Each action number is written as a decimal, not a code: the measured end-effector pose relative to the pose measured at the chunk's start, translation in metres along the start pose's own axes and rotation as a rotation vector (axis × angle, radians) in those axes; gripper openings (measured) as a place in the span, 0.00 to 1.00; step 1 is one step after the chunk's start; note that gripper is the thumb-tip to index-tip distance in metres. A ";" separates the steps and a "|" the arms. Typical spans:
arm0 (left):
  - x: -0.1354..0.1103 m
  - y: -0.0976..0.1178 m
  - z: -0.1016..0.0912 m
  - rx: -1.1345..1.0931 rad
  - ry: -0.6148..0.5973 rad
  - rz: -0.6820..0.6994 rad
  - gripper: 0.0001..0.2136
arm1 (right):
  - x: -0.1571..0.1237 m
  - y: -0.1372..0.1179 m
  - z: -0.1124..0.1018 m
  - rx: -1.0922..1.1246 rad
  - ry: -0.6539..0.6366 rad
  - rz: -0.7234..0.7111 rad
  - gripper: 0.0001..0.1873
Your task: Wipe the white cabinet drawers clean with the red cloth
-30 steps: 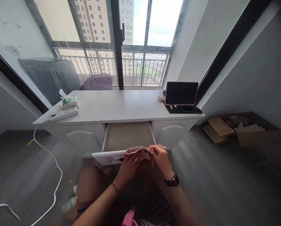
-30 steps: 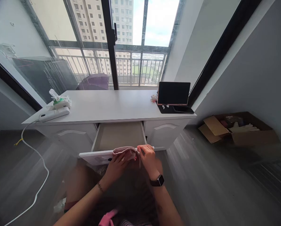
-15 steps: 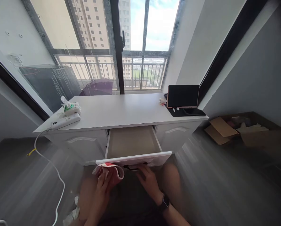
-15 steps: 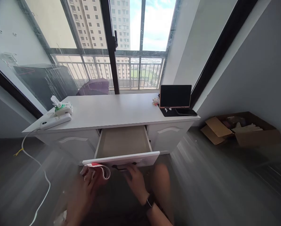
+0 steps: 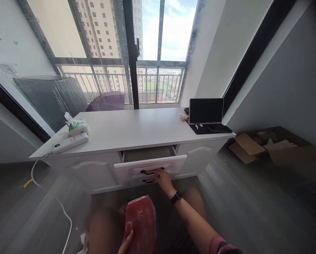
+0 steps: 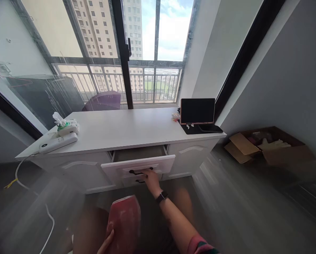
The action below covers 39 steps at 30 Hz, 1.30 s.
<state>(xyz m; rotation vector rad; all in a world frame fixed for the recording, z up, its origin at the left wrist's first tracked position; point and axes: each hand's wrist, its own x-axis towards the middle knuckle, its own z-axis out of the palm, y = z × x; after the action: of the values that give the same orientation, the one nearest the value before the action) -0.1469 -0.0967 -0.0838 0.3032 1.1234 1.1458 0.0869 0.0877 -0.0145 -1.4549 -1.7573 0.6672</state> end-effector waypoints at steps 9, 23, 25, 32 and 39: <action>-0.029 0.011 0.031 0.018 0.164 0.069 0.10 | 0.076 0.009 -0.003 -0.237 -0.090 0.000 0.14; -0.064 0.004 0.027 -0.012 0.049 0.051 0.14 | 0.031 -0.033 -0.017 -0.563 -0.247 -0.449 0.15; -0.073 0.001 0.024 0.013 0.006 0.053 0.17 | 0.015 -0.039 -0.019 -0.671 -0.389 -0.644 0.14; -0.093 -0.019 0.009 -0.023 0.019 0.011 0.19 | -0.021 -0.062 -0.035 -0.778 -0.503 -0.918 0.17; -0.112 -0.041 0.003 -0.132 -0.186 -0.109 0.21 | -0.041 -0.061 -0.039 -0.692 -0.492 -0.895 0.17</action>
<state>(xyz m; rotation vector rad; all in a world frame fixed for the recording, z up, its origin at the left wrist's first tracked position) -0.1180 -0.2075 -0.0498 0.2381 0.8867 1.0667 0.0858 0.0319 0.0468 -0.7107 -2.9116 -0.1074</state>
